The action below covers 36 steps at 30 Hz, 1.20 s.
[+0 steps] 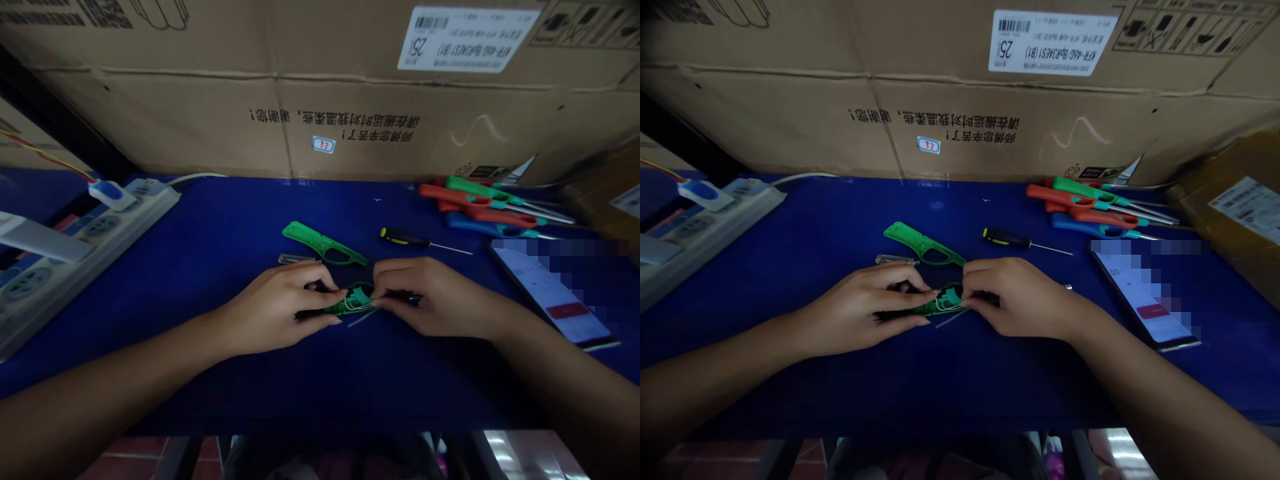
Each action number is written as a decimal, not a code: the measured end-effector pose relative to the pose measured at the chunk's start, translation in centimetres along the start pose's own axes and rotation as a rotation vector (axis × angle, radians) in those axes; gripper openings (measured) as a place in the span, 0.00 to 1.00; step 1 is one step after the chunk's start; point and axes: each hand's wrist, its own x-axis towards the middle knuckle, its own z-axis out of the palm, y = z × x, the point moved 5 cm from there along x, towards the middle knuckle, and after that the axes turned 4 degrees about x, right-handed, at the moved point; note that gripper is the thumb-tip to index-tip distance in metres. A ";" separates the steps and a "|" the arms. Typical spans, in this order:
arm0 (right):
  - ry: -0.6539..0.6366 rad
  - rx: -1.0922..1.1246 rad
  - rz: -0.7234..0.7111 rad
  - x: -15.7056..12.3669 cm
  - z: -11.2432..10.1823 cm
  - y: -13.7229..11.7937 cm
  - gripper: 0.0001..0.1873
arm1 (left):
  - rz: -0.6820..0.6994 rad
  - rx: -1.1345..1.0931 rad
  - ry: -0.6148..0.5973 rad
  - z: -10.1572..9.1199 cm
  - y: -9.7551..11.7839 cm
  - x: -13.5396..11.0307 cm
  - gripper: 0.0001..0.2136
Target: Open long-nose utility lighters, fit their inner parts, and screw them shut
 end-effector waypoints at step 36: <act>-0.051 -0.320 -0.037 -1.0 -0.2 -1.2 0.11 | -0.051 0.022 0.017 0.0 0.1 -0.2 0.17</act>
